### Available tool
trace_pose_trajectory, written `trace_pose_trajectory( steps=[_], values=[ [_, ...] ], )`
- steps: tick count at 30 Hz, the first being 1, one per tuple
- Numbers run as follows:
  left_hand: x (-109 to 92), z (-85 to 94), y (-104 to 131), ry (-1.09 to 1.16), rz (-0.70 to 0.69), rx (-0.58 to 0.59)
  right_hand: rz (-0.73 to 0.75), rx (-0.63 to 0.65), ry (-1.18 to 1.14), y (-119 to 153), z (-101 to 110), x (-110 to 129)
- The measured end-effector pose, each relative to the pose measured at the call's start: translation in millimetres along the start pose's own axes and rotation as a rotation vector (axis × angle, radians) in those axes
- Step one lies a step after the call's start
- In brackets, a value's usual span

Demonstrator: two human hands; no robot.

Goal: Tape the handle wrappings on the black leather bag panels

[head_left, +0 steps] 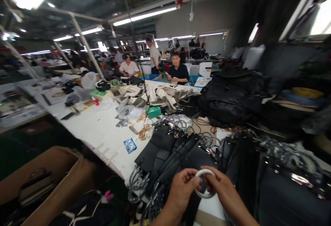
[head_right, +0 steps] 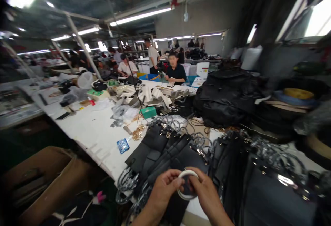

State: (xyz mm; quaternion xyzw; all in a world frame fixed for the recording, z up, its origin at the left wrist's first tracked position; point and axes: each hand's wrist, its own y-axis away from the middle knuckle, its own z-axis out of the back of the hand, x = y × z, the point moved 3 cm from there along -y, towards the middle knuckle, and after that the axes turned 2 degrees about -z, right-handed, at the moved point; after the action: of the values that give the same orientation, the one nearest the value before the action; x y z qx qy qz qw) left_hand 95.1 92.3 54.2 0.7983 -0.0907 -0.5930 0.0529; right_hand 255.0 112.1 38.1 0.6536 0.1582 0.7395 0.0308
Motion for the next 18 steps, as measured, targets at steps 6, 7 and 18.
trace_pose_trajectory(
  steps=[6, 7, 18],
  values=[
    [-35, -24.4, 18, -0.137, -0.069, 0.024, 0.209, -0.010, 0.032, 23, 26, 48],
    [-37, -27.8, 23, -0.194, -0.086, 0.009, 0.262, -0.045, 0.094, 29, 31, 52],
    [-34, -53.4, 53, -0.823, -0.390, -0.131, 0.390, -0.068, 0.291, 51, 44, 54]
  ],
)
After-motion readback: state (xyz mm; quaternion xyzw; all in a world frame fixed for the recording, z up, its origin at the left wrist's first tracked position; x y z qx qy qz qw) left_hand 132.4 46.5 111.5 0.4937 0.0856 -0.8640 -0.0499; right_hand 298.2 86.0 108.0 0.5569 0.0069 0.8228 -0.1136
